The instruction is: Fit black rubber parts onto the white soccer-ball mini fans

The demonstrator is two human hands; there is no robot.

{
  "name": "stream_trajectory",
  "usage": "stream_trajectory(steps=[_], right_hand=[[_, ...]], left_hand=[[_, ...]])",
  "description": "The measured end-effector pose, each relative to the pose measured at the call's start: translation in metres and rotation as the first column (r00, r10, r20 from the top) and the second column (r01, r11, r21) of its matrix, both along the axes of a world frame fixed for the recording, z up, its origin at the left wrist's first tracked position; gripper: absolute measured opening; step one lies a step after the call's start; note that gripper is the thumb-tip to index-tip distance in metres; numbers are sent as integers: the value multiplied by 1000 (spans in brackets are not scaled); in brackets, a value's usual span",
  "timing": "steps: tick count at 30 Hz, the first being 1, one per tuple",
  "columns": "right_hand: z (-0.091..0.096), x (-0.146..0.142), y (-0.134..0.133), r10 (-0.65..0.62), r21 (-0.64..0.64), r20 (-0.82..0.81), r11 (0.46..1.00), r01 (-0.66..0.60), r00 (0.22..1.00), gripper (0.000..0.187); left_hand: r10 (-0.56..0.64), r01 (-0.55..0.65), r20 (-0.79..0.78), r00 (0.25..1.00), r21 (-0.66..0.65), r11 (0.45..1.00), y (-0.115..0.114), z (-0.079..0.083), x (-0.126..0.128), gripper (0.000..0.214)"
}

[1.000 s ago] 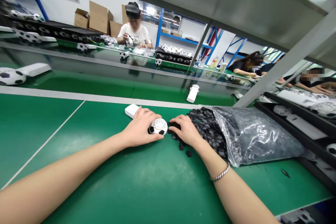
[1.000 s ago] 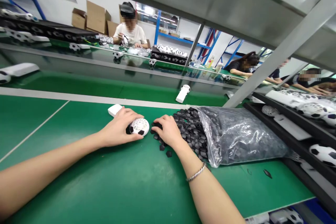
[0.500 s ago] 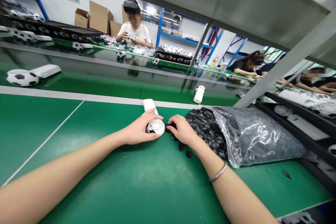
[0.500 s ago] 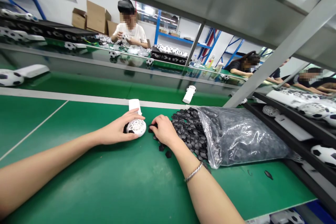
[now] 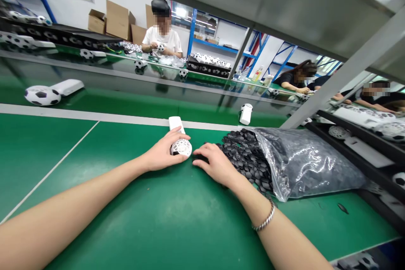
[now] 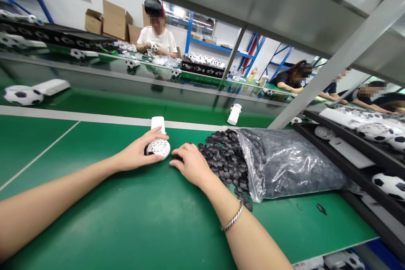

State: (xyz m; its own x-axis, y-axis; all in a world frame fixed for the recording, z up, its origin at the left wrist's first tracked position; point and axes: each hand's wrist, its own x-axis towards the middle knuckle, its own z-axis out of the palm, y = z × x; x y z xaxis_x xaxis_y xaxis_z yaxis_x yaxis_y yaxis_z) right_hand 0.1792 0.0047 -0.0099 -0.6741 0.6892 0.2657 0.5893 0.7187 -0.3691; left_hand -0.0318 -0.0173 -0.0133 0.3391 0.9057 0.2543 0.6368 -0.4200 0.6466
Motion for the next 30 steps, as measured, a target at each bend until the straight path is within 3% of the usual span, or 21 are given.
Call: stream_trajectory(steps=[7, 10, 13, 16, 20, 30], right_hand=[[5, -11, -7, -38, 178, 338, 984, -25, 940, 15], [5, -10, -8, -98, 261, 386, 965, -7, 917, 16], [3, -5, -6, -77, 194, 268, 981, 25, 960, 18], [6, 1, -6, -13, -10, 13, 1000, 13, 1000, 15], [13, -2, -14, 31, -164, -258, 984, -75, 966, 9], [9, -13, -18, -41, -342, -397, 934, -106, 917, 1]], left_hand=[[2, -2, -1, 1000, -16, 1000, -1, 1, -1, 49], [-36, 36, 6, 999, -76, 996, -5, 5, 2, 48], [-62, 65, 29, 998, -110, 992, -8, 9, 4, 48], [-71, 76, 44, 996, -121, 990, -8, 9, 5, 50], [-109, 114, 67, 992, -92, 989, -8, 8, 5, 50], [-128, 135, 90, 988, -74, 988, -9, 6, 8, 46]])
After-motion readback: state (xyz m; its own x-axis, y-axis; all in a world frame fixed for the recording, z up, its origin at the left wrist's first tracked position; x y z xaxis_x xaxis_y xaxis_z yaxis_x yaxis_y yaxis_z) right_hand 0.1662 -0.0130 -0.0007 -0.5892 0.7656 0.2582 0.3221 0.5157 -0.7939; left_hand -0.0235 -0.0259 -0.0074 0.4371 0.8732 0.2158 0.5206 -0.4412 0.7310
